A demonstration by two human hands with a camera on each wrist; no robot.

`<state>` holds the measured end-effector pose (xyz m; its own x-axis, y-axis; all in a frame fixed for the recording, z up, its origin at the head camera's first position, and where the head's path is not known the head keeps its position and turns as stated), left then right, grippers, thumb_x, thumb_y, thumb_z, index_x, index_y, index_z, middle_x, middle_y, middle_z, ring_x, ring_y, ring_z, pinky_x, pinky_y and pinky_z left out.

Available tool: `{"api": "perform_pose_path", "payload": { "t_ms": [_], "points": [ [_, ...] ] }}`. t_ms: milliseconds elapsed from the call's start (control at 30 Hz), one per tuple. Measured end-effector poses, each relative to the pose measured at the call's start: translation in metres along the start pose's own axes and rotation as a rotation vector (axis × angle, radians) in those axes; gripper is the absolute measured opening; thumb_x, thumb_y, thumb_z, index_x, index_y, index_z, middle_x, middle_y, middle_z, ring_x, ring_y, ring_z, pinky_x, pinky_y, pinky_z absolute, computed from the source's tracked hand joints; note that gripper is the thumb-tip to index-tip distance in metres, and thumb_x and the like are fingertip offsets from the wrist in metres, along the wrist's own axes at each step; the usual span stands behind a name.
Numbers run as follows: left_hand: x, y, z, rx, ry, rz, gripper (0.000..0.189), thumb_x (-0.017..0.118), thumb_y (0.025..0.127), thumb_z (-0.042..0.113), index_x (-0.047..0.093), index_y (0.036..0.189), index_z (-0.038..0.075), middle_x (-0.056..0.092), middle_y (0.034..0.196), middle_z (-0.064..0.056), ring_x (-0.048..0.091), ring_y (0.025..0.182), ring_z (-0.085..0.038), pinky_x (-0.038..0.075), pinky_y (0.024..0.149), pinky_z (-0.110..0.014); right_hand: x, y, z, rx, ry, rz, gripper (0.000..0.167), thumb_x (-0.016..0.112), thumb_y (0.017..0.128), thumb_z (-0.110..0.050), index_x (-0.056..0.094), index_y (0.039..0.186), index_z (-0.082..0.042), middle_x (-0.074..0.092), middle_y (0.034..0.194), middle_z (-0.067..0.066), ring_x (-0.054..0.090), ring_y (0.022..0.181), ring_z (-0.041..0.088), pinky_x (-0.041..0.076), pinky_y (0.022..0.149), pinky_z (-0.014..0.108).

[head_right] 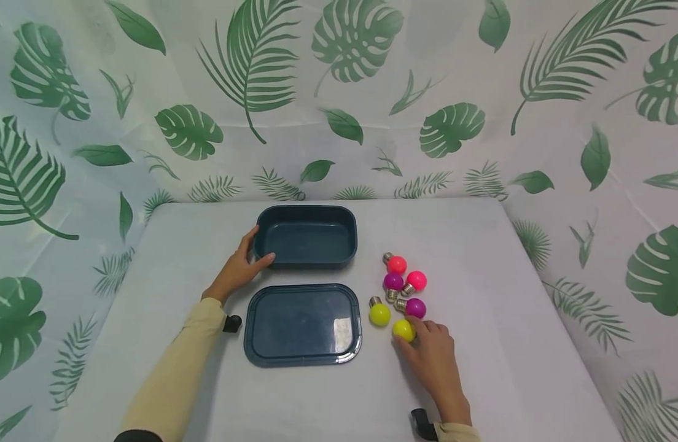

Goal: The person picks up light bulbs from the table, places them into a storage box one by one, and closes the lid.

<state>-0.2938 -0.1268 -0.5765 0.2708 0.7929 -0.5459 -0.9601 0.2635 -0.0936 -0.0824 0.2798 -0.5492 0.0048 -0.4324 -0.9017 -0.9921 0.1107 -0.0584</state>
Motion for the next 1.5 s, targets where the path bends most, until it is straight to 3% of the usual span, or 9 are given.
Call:
{"api": "perform_pose_path", "payload": {
  "t_ms": [200,433,633,900,1267,1367,1500],
  "points": [
    [0.003,0.001,-0.001,-0.004,0.016,0.001,0.097,0.067,0.1,0.061,0.01,0.174,0.033,0.016,0.178,-0.014,0.022,0.16,-0.041,0.004,0.13,-0.061,-0.005,0.001,0.001,-0.015,0.0,-0.015,0.059,0.086,0.093,-0.03,0.066,0.132,0.009,0.07,0.118,0.03,0.059,0.115,0.052,0.047,0.103,0.071],
    [0.001,0.0,0.0,0.017,0.012,0.007,0.1,0.068,0.099,0.062,0.011,0.174,0.029,0.016,0.178,-0.012,0.024,0.16,-0.041,0.0,0.131,-0.054,-0.017,0.005,-0.007,0.024,0.011,-0.078,0.062,0.084,0.095,-0.032,0.064,0.136,0.01,0.069,0.12,0.029,0.061,0.114,0.048,0.052,0.102,0.068],
    [0.0,0.001,-0.002,0.035,-0.002,0.016,0.1,0.07,0.099,0.061,0.013,0.174,0.027,0.019,0.177,-0.015,0.028,0.159,-0.038,0.0,0.132,-0.053,-0.026,0.009,-0.015,-0.013,0.013,-0.092,0.059,0.085,0.095,-0.031,0.065,0.136,0.006,0.068,0.102,0.012,0.059,0.091,0.03,0.06,0.084,0.051],
    [-0.002,0.003,-0.003,0.048,-0.005,0.012,0.102,0.069,0.098,0.064,0.014,0.174,0.026,0.021,0.176,-0.016,0.031,0.158,-0.037,0.0,0.131,-0.054,-0.038,0.018,-0.025,-0.118,0.017,-0.032,0.056,0.087,0.093,-0.029,0.067,0.134,0.005,0.061,0.089,0.004,0.054,0.081,0.023,0.053,0.068,0.038],
    [-0.008,0.002,-0.001,0.016,-0.002,0.013,0.1,0.071,0.098,0.061,0.013,0.174,0.028,0.02,0.177,-0.014,0.029,0.159,-0.035,-0.001,0.131,-0.053,-0.052,0.044,-0.041,-0.261,0.023,0.045,0.048,0.088,0.092,-0.02,0.069,0.129,0.004,0.068,0.1,0.013,0.062,0.089,0.03,0.062,0.079,0.052],
    [-0.007,0.003,-0.002,0.006,0.003,0.005,0.101,0.07,0.098,0.062,0.013,0.174,0.03,0.019,0.177,-0.013,0.028,0.159,-0.034,-0.001,0.131,-0.054,-0.057,0.053,-0.046,-0.268,0.022,0.037,0.048,0.087,0.093,-0.021,0.068,0.129,0.004,0.068,0.101,0.015,0.062,0.091,0.033,0.062,0.08,0.053],
    [-0.005,0.004,-0.002,-0.001,0.01,-0.003,0.102,0.07,0.097,0.064,0.012,0.174,0.031,0.019,0.177,-0.011,0.028,0.159,-0.033,-0.001,0.131,-0.053,-0.066,0.067,-0.053,-0.26,0.028,0.015,0.054,0.084,0.096,-0.023,0.064,0.138,0.006,0.068,0.117,0.026,0.063,0.104,0.043,0.06,0.09,0.061]
  ]
}}
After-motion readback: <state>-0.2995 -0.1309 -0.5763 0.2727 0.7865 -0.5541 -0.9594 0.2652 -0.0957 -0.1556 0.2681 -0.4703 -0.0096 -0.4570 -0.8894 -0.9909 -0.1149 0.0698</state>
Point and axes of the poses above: each hand's wrist, its own y-axis towards the middle knuckle, its own x-axis out of the palm, z = x × y, the point moved 3 cm from there along y, towards the middle knuckle
